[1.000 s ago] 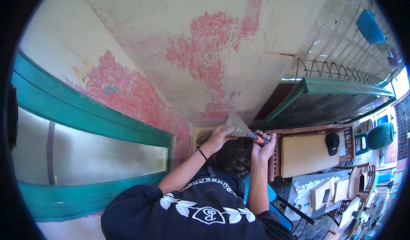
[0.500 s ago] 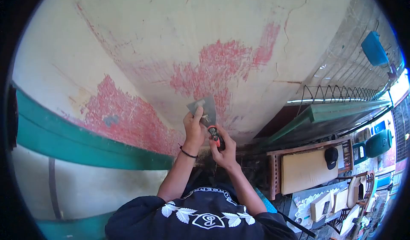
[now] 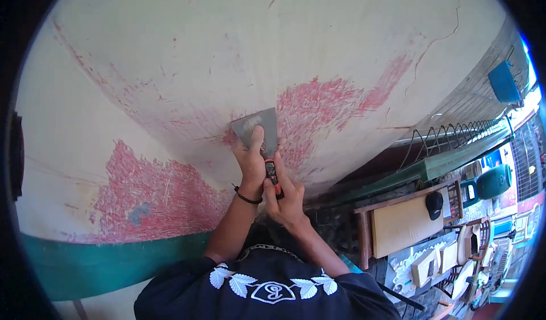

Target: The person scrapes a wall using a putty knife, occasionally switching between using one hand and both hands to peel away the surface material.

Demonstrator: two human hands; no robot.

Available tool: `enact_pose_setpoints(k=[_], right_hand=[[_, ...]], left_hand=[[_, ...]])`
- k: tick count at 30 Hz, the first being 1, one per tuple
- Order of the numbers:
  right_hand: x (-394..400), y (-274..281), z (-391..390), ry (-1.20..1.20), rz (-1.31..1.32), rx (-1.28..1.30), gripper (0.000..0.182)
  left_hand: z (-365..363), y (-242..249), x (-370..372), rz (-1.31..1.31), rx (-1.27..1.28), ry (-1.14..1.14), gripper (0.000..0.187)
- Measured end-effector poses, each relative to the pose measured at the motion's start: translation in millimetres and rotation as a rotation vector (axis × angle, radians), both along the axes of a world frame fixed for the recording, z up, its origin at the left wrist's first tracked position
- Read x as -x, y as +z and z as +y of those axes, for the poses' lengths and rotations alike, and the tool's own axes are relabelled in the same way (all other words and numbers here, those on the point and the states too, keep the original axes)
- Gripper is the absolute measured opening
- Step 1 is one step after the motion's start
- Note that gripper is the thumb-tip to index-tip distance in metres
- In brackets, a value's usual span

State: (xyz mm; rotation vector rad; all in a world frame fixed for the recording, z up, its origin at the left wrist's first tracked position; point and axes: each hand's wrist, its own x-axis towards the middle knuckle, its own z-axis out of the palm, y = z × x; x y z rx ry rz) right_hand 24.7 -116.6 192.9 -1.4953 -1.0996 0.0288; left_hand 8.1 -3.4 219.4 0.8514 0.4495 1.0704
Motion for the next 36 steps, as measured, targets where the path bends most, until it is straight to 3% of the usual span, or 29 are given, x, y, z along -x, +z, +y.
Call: enact_pose_setpoints(k=[5,8,11,30,34,36], right_hand=[[4.4,-6.4,-8.3,0.019,0.073,0.137,0.057],[13.5,2.2,-4.5,0.049,0.083,0.006,0.058],[7.4,-2.9,-7.6,0.025,0.086,0.101,0.057],[3.3,-14.2,-1.8,0.0,0.111,-0.133,0.059],[0.9,-14.2,-13.4,0.03,0.149,-0.003,0.059],[0.3,-20.4,-7.5,0.019,0.146,-0.066,0.059]], left_hand=[[-5.0,-12.8,2.7,0.034,0.02,-0.023,0.028],[-5.3,-1.1,5.7,0.07,0.035,-0.025,0.028],[-5.2,-4.8,4.7,0.11,0.013,-0.002,0.03],[-5.7,-4.7,-5.2,0.167,-0.085,0.069,0.033],[-11.2,-8.3,-3.7,0.171,-0.064,0.068,0.034],[-8.8,-4.3,-4.0,0.184,-0.088,0.068,0.035]])
